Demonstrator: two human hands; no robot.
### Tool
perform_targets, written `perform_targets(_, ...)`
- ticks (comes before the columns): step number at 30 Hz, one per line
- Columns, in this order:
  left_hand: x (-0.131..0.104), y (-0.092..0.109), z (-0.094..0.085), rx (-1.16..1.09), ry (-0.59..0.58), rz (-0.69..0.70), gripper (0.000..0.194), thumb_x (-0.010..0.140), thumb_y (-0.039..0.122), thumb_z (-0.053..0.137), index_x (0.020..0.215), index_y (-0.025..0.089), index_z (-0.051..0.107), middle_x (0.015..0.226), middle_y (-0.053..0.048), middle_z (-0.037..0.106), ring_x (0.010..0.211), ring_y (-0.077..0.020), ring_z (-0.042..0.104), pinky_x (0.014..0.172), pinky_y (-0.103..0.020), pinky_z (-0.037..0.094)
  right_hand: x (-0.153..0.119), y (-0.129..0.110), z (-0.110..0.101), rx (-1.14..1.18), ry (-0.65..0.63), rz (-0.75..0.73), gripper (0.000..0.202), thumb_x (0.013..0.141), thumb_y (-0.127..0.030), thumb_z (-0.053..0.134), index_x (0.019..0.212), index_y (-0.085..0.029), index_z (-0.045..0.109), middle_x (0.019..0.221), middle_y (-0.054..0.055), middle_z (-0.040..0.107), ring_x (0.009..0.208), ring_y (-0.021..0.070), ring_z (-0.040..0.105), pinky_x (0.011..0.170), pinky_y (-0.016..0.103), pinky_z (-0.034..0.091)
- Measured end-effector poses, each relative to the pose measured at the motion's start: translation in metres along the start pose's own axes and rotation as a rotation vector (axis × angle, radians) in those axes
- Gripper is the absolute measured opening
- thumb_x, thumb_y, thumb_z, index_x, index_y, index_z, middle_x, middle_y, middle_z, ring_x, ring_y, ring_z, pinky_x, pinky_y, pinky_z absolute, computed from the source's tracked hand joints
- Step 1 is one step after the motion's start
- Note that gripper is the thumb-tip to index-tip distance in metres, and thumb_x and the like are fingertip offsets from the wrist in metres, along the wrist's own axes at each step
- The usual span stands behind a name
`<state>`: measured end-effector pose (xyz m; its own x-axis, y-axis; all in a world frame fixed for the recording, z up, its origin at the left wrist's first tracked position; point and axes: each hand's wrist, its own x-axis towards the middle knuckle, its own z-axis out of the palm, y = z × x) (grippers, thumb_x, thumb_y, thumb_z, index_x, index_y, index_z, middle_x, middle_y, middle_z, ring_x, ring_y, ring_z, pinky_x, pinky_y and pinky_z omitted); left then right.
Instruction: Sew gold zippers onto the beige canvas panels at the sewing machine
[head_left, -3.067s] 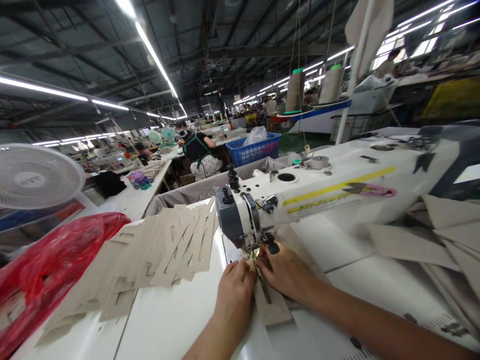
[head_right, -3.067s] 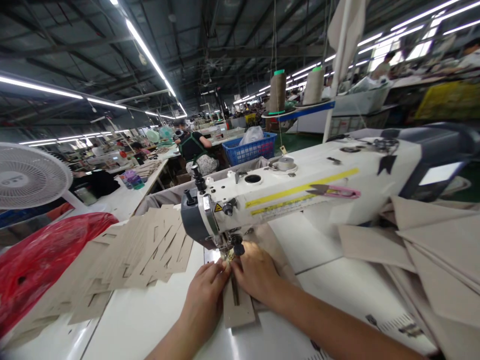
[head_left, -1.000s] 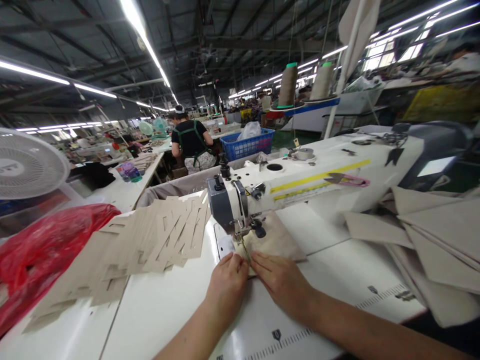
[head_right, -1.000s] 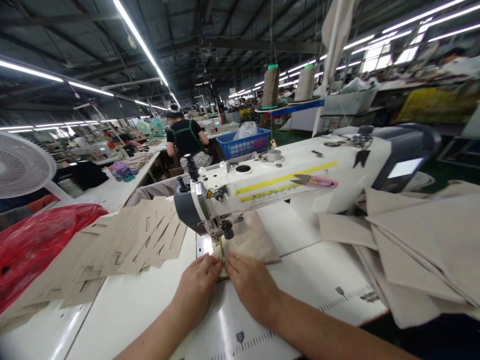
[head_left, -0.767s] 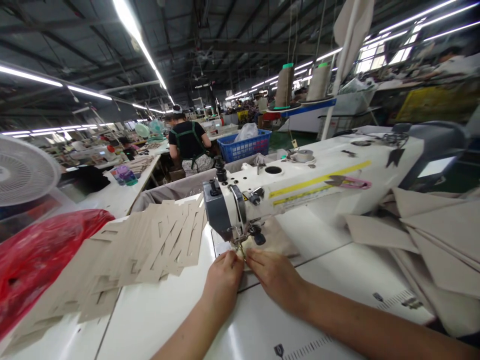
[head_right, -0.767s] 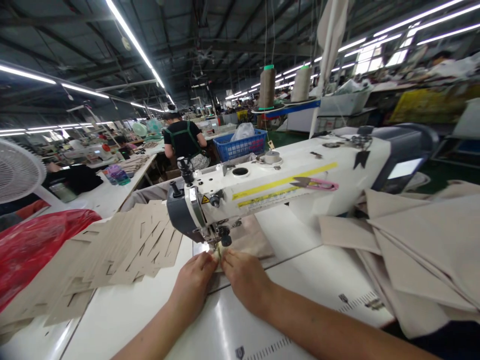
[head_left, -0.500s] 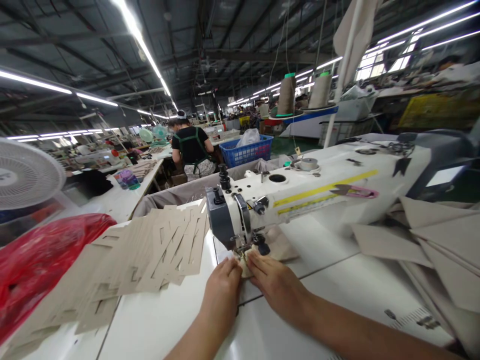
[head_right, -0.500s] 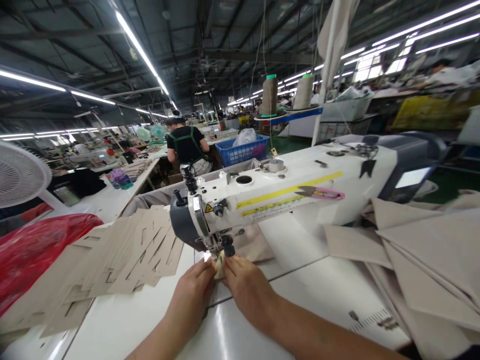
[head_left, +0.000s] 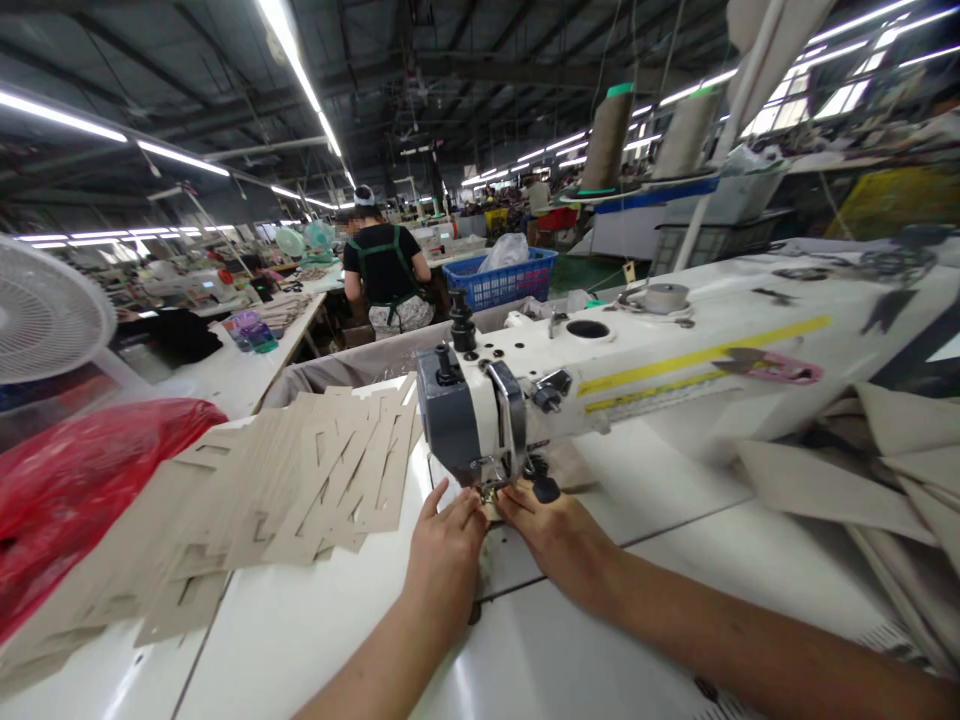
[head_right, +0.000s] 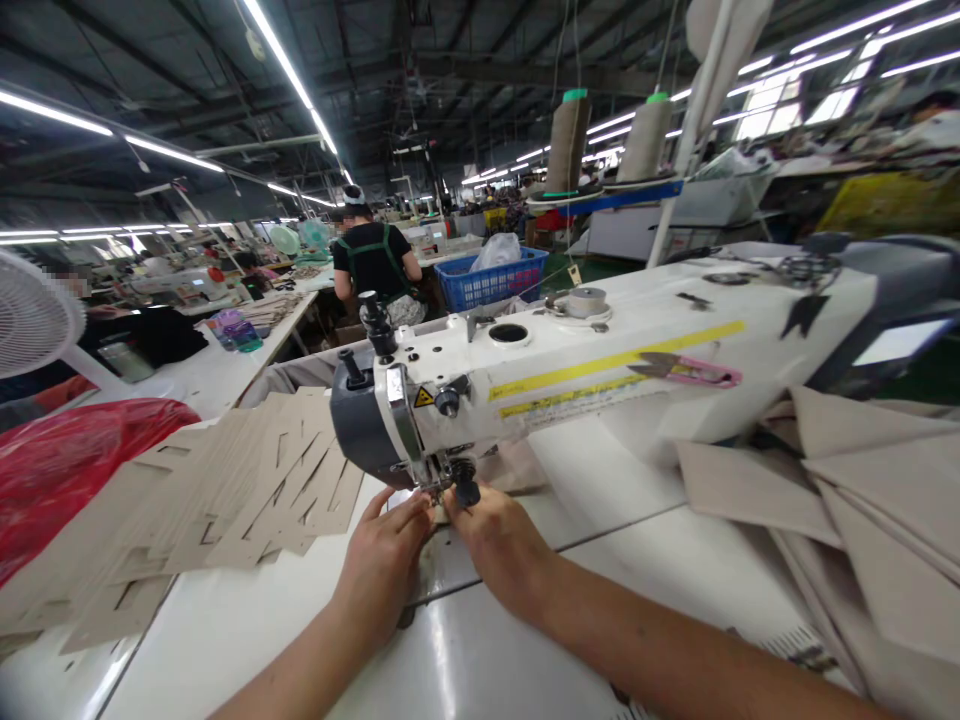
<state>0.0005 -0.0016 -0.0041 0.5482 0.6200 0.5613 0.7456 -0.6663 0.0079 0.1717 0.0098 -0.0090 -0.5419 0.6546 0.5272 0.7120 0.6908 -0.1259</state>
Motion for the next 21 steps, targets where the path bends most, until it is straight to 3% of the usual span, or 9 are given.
perform_targets(9, 0.0029, -0.0034, 0.0039, -0.023, 0.049, -0.007, 0.019, 0.085, 0.003, 0.046, 0.082, 0.016, 0.06, 0.091, -0.006, 0.07, 0.087, -0.0182, 0.066, 0.091, -0.04, 0.047, 0.0009, 0.0018, 0.0027, 0.056, -0.045, 0.057, 0.023, 0.084, -0.003, 0.045, 0.093, -0.014, 0.063, 0.088, 0.01, 0.068, 0.078, 0.021, 0.065, 0.071, 0.032, 0.054)
perform_targets(16, 0.0015, -0.0047, 0.0064, -0.023, 0.046, -0.001, 0.019, 0.085, 0.003, 0.046, 0.083, 0.015, 0.06, 0.092, -0.006, 0.07, 0.09, -0.0186, 0.066, 0.09, -0.04, 0.048, 0.0005, 0.0004, 0.0035, 0.096, 0.008, 0.06, 0.025, 0.087, -0.004, 0.042, 0.092, -0.014, 0.064, 0.09, 0.011, 0.068, 0.08, 0.0204, 0.065, 0.072, 0.031, 0.054)
perform_targets(21, 0.0036, -0.0011, 0.0036, -0.038, 0.064, -0.079, 0.022, 0.085, 0.003, 0.045, 0.078, 0.017, 0.06, 0.085, -0.003, 0.07, 0.082, -0.0168, 0.066, 0.098, -0.045, 0.042, 0.0009, 0.0024, 0.0057, 0.099, -0.027, 0.075, 0.029, 0.085, -0.003, 0.04, 0.095, -0.016, 0.064, 0.091, 0.01, 0.068, 0.078, 0.02, 0.065, 0.071, 0.031, 0.054)
